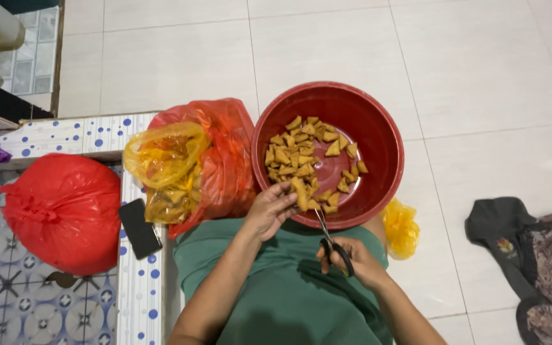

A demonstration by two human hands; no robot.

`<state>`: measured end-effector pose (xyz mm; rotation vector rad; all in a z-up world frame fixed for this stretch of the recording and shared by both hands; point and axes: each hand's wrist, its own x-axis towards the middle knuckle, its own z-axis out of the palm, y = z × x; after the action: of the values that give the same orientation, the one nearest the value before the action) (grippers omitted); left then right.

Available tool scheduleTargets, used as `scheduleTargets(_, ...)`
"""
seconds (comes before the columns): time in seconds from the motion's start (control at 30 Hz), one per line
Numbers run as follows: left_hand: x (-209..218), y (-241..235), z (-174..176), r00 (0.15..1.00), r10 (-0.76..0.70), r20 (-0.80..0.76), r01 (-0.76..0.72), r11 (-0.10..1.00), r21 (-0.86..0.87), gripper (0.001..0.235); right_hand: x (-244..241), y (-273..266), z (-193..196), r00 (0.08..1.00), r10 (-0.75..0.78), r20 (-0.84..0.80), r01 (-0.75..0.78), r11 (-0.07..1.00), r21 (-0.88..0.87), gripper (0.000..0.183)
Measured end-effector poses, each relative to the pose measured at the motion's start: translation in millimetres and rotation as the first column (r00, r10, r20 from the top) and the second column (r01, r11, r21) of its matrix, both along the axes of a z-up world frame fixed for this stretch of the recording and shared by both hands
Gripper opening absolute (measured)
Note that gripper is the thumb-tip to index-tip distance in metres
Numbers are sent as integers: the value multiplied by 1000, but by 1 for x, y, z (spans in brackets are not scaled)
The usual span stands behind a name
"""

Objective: The person sits on the floor and uses scissors to cut fried dough pieces from a plastic bag into smaller pieces, placing them into a red bowl. They repeatedly reach into the bag, cut individual pieces, and deposit them into the bowl.

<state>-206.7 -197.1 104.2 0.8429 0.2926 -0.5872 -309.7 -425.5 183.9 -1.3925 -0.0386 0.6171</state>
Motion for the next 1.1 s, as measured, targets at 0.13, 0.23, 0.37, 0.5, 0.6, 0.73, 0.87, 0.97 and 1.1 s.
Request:
scheduleTargets(0.13, -7, -10, -3, 999, 3, 51, -3, 1000, 1, 29, -10, 1, -8, 998, -35, -51, 38, 997, 73, 51)
scheduleTargets(0.23, -12, -15, -15, 996, 20, 84, -17, 999, -42, 28, -16, -1, -4, 1000, -12, -16, 13, 997, 70, 47)
scheduleTargets(0.37, -14, -18, -10, 994, 17, 106, -10, 997, -70, 28, -21, -4, -4, 1000, 2, -18, -1, 997, 72, 45)
scheduleTargets(0.5, -16, -18, -6, 993, 11, 115, -4, 998, -60, 29, -26, -4, -6, 1000, -13, -22, 15, 995, 96, 47)
scheduleTargets(0.6, -18, -17, -6, 988, -16, 157, 21, 999, -31, 29, -26, -3, -9, 999, -9, -36, 11, 998, 58, 50)
scheduleTargets(0.73, -23, -17, 3, 972, -56, 227, 65, 997, -31, 28, -27, -1, -12, 998, -13, -61, 19, 995, 100, 58)
scheduleTargets(0.87, -27, -21, -3, 984, -90, 154, 92, 996, -6, 30, -26, 3, -9, 998, -5, -55, 10, 996, 91, 58)
scheduleTargets(0.97, -30, -24, -4, 994, -68, 80, 70, 997, -21, 29, -29, 9, -13, 997, -68, -46, 74, 988, 135, 57)
scheduleTargets(1.1, -37, -32, 0, 998, -58, 7, 58, 998, -30, 30, -33, 17, -20, 984, -177, -27, 179, 973, 145, 60)
